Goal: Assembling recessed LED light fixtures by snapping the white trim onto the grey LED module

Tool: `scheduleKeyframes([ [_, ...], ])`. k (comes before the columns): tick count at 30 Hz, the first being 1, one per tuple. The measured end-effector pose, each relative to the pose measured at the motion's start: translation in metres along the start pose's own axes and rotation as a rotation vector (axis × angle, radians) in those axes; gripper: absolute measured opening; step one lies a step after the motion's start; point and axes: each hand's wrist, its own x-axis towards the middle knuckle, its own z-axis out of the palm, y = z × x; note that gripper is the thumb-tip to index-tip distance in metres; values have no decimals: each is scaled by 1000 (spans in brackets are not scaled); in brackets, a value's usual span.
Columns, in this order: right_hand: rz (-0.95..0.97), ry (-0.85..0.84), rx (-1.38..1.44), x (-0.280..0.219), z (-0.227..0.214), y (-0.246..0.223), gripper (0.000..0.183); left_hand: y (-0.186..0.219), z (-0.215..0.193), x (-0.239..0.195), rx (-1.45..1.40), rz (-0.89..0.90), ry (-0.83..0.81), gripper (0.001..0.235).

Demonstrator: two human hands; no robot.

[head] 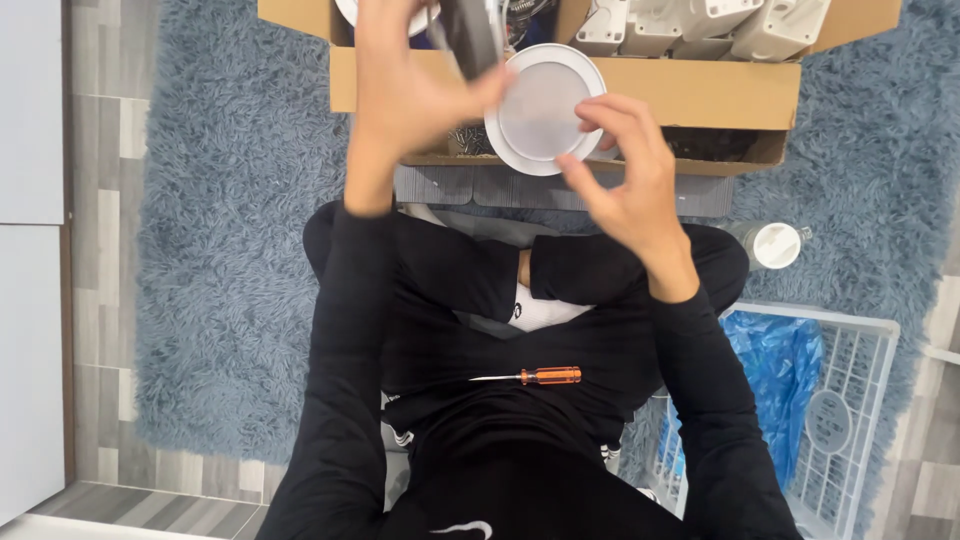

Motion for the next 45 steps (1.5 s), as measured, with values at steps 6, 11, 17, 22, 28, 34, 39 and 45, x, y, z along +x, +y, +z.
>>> scheduleKeyframes([
  [6, 25, -172, 189, -19, 31, -20, 76, 59, -19, -46, -180, -274, -131, 94],
  [11, 84, -213, 190, -46, 56, -15, 81, 73, -7, -86, -142, -461, -217, 100],
  [17, 149, -238, 170, -40, 23, -4, 74, 64, -17, -87, -258, -498, -320, 77],
  [22, 253, -193, 446, -25, 4, 21, 64, 40, -2, -86, -342, -547, -350, 59],
  [28, 204, -68, 268, -6, -1, 32, 35, 21, 25, -77, -375, -605, -304, 63],
  [34, 145, -79, 50, -1, -2, 47, 44, 4, 37, -73, -297, -557, -289, 56],
  [39, 78, -89, -55, 6, -3, 56, 43, -2, 42, -69, -208, -448, -276, 56],
  [45, 21, -84, -176, 8, -3, 62, 38, 0, 41, -66, 22, -348, -309, 51],
])
